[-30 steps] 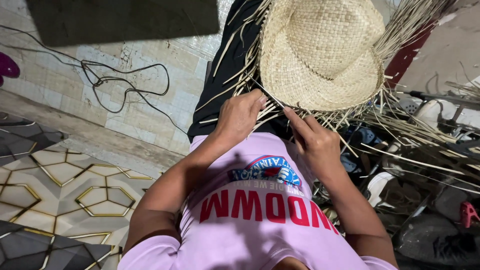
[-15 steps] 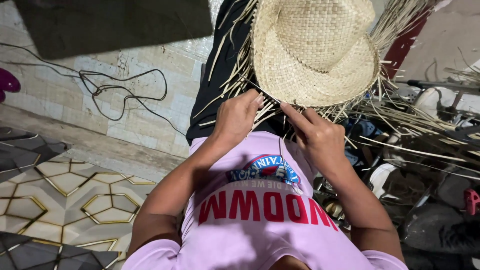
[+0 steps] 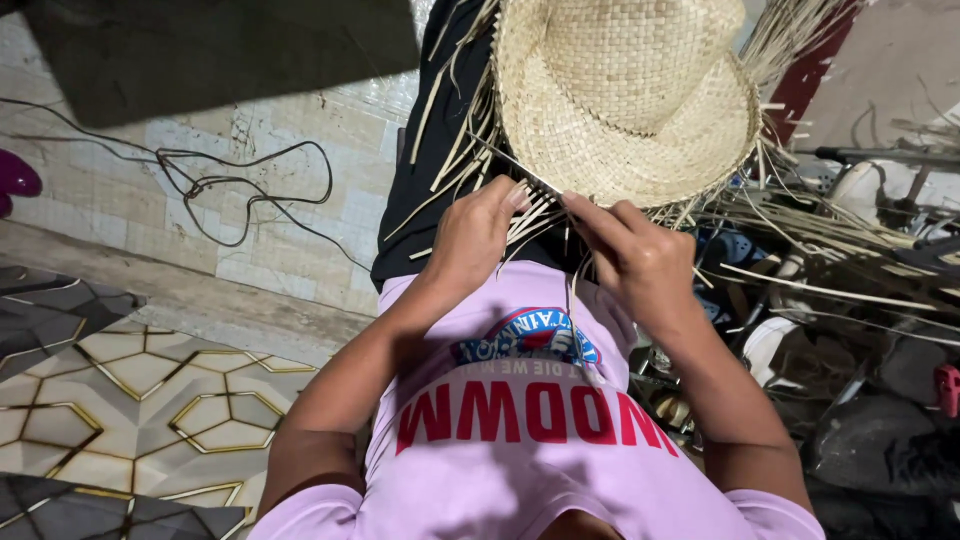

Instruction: Trimming excess straw from the brim of a handmade hat using a knife

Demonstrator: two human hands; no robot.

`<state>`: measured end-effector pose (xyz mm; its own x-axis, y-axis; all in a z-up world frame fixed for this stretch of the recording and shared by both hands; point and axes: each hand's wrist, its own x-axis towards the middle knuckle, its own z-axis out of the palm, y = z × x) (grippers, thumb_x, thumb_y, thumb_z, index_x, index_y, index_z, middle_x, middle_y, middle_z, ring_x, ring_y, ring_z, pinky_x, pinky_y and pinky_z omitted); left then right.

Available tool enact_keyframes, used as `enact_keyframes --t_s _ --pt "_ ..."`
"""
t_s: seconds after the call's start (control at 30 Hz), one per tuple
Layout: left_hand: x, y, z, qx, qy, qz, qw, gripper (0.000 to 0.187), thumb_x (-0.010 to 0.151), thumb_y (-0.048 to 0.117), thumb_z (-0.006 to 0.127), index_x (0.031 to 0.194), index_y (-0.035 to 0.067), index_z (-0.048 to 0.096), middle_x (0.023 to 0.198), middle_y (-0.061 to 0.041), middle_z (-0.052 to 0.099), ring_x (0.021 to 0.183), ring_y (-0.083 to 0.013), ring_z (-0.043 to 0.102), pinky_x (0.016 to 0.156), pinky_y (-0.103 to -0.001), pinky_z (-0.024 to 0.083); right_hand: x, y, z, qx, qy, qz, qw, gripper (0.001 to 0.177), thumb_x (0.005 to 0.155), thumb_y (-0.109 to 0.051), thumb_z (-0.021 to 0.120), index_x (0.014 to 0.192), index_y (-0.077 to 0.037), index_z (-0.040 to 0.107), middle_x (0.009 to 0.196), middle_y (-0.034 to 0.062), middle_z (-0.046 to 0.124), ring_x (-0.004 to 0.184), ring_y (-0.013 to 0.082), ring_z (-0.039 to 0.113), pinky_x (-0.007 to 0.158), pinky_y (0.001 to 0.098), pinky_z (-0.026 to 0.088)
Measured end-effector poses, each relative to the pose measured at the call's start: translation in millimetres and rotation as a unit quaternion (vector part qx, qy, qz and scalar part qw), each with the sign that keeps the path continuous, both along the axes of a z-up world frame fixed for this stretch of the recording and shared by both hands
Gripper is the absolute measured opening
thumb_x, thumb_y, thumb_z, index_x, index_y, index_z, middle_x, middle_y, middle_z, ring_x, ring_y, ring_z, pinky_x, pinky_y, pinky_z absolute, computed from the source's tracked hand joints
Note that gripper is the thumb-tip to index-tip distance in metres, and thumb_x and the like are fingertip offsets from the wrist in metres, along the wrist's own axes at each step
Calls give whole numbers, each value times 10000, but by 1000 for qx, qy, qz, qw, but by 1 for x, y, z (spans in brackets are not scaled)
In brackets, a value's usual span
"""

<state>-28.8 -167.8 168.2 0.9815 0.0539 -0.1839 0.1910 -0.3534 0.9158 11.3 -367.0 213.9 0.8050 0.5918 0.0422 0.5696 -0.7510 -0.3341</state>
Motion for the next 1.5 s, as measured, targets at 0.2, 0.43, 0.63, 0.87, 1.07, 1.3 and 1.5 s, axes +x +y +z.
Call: enact_keyframes --t_s 0.2,0.43,0.63,0.87,1.07,1.3,1.5 --pt "-2 -3 -3 -10 12 -21 1000 266 991 297 444 880 120 609 785 -131 657 821 -373 647 690 -454 507 0 -8 9 -10 4 16 1000 321 906 -205 600 1205 -289 679 694 23 561 544 263 603 518 371 508" --pt "-5 -5 -9 57 58 -75 994 218 947 299 469 851 137 577 797 -120 643 835 -371 643 702 -487 510 -1 -10 3 -38 -37 39 998 275 928 -217 588 1173 -303 681 681 10 546 543 224 595 506 328 499" --pt "-5 -7 -6 91 123 -108 982 209 941 277 432 873 129 562 811 -131 657 831 -388 653 714 -519 506 -1 -9 1 -69 -68 63 993 307 920 -179 572 1182 -308 666 665 7 524 520 206 573 485 314 492" --pt "-2 -7 0 -16 155 -109 982 316 954 333 454 834 68 576 790 -182 656 847 -455 632 720 -533 482 -2 -12 2 -84 -67 67 992 327 929 -199 566 1226 -314 642 680 -4 511 537 184 575 505 304 500" --pt "-1 -10 8 -3 159 -82 984 281 945 348 455 846 130 602 775 -143 654 852 -411 635 716 -505 487 -1 -12 3 -81 -71 73 991 299 936 -189 557 1200 -290 654 681 8 515 545 199 578 511 313 504" --pt "-7 -21 0 15 63 -35 997 276 950 335 461 778 155 580 733 -103 641 780 -372 637 638 -467 492 1 0 -1 -68 -60 80 993 329 926 -164 531 1208 -281 651 678 0 489 536 182 567 518 299 503" --pt "-10 -23 3 79 -14 -38 996 257 950 285 482 749 135 539 694 -104 611 733 -350 640 584 -452 493 6 -1 -9 -41 -49 85 994 331 916 -166 530 1209 -271 645 682 9 498 564 200 589 534 318 512"
